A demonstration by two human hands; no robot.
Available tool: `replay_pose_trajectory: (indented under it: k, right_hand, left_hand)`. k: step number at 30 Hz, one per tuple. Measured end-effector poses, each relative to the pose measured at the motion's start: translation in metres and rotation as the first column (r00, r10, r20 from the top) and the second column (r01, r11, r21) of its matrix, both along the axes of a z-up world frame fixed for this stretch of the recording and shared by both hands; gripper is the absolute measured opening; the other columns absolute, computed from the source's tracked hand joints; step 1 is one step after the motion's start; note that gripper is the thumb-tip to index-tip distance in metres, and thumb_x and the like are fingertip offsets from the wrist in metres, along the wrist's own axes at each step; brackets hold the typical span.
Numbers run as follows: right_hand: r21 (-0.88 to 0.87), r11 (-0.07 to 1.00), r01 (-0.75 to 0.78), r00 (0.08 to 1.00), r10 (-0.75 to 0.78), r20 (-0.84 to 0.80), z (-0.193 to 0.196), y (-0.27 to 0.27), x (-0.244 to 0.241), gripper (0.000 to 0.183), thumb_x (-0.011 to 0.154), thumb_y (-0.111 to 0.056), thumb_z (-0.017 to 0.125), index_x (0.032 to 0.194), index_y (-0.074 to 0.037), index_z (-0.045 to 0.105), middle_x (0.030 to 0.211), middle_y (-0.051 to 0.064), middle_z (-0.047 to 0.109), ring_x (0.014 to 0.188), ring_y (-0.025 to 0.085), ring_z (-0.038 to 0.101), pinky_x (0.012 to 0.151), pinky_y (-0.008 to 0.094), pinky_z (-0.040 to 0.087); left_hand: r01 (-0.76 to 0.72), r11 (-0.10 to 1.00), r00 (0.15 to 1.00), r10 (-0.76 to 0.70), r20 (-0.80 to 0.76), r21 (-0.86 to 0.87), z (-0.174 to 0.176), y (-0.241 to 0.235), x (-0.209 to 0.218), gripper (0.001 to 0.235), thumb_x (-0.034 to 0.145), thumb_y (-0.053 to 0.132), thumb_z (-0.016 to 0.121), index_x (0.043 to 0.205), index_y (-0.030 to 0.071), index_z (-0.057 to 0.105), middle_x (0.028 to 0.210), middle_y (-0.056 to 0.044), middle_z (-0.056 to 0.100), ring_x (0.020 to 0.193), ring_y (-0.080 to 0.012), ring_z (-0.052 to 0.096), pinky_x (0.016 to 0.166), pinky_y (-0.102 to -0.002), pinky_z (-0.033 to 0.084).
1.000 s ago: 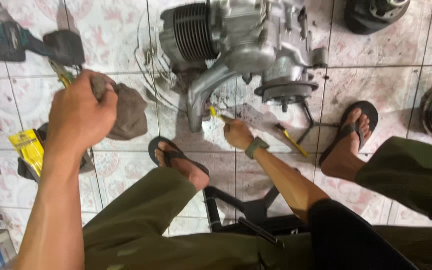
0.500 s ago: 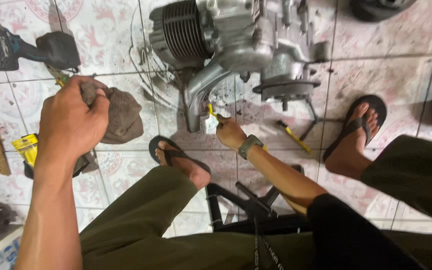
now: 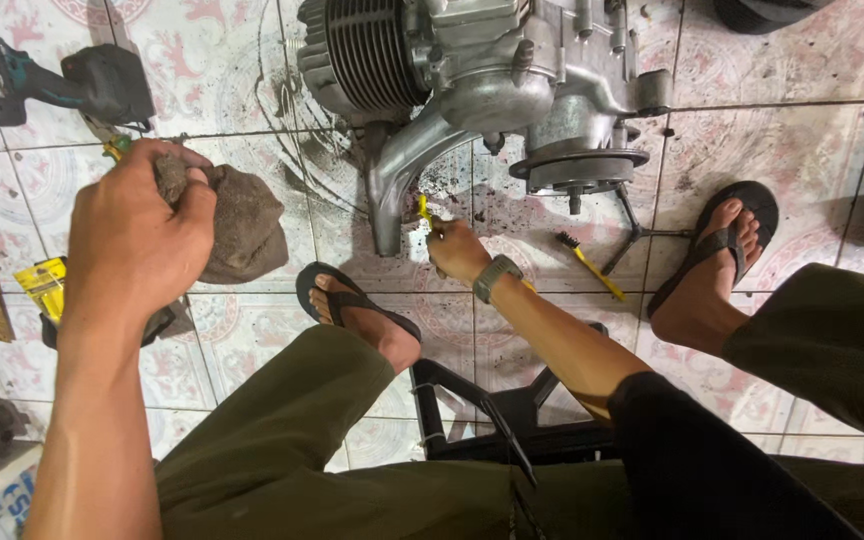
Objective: The person scrubs various parts of a disassembled engine block with a yellow toothbrush and wipes the surfaces with a rag. The person rotates the engine to access different sides and continues scrubbing and wiping throughout the video.
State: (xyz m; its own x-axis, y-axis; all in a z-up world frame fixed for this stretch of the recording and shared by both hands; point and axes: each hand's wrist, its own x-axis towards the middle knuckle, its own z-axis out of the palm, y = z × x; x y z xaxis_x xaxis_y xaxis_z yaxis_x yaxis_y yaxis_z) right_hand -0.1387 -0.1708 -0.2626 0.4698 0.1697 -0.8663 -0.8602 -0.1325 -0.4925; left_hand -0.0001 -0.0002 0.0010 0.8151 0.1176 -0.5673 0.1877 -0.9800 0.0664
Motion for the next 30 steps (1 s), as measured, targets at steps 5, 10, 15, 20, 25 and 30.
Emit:
replay_pose_trajectory:
  k: [5,10,15,20,25,30]
  right_hand:
    - [0.013,0.995,-0.097,0.994,0.096,0.042,0.011,0.002,-0.003,0.052,0.090,-0.010,0.038,0.141,0.002,0.035,0.058,0.010,0.060,0.043,0.012,0.056,0.047,0.025,0.054]
    - [-0.029,0.994,-0.105,0.993,0.106,0.060,0.016,-0.003,0.000,0.052,0.088,-0.009,0.037,0.140,-0.001,0.038,0.094,0.014,0.063,0.040,0.009,0.049,0.033,0.021,0.039]
    - [-0.042,0.995,-0.094,0.996,0.093,-0.011,0.019,-0.006,0.009,0.050,0.089,-0.001,0.039,0.139,0.000,0.040,0.074,0.010,0.060,0.042,0.008,0.047,0.029,0.017,0.040]
    - [0.055,0.899,-0.435,0.897,0.428,0.111,0.057,-0.027,-0.021,0.047,0.091,-0.017,0.033,0.132,-0.003,0.051,0.075,0.011,0.069,0.033,0.006,0.035,0.030,0.024,0.028]
    - [-0.203,0.928,-0.312,0.913,0.352,0.207,0.011,-0.041,-0.024,0.050,0.094,-0.016,0.036,0.143,-0.006,0.035,0.053,-0.001,0.049,0.032,0.006,0.038,0.026,0.021,0.032]
    - [-0.221,0.957,-0.189,0.938,0.243,0.248,-0.029,-0.029,-0.015,0.049,0.092,-0.015,0.037,0.140,-0.006,0.040,0.090,0.014,0.070,0.037,0.007,0.044,0.029,0.021,0.037]
  left_hand:
    - [0.016,1.000,1.000,-0.015,0.022,-0.017,-0.001,0.000,0.000,0.022,0.095,0.024,0.044,0.107,0.012,0.059,0.077,-0.013,0.064,0.067,-0.0338,0.057,0.062,-0.049,0.042]
    - [0.022,0.999,0.999,-0.021,0.032,-0.041,0.004,-0.005,0.002,0.022,0.095,0.022,0.044,0.107,0.010,0.058,0.090,-0.014,0.066,0.078,-0.0360,0.059,0.067,-0.050,0.044]
    - [0.066,0.997,0.995,-0.064,0.070,-0.027,-0.003,0.003,-0.001,0.023,0.093,0.024,0.044,0.104,0.010,0.059,0.094,-0.015,0.066,0.087,-0.0418,0.056,0.071,-0.052,0.042]
    - [0.004,1.000,1.000,-0.004,0.022,-0.018,0.002,-0.002,0.001,0.024,0.095,0.023,0.045,0.106,0.007,0.058,0.096,-0.015,0.065,0.088,-0.0378,0.057,0.073,-0.051,0.044]
    - [0.056,0.998,0.996,-0.055,0.065,-0.020,0.001,0.002,0.001,0.024,0.094,0.024,0.044,0.104,0.007,0.058,0.095,-0.017,0.065,0.087,-0.0417,0.057,0.072,-0.053,0.043]
    - [0.114,0.993,0.988,-0.109,0.114,-0.034,-0.006,0.008,-0.004,0.024,0.093,0.024,0.045,0.102,0.006,0.060,0.096,-0.019,0.065,0.088,-0.0455,0.057,0.074,-0.054,0.042]
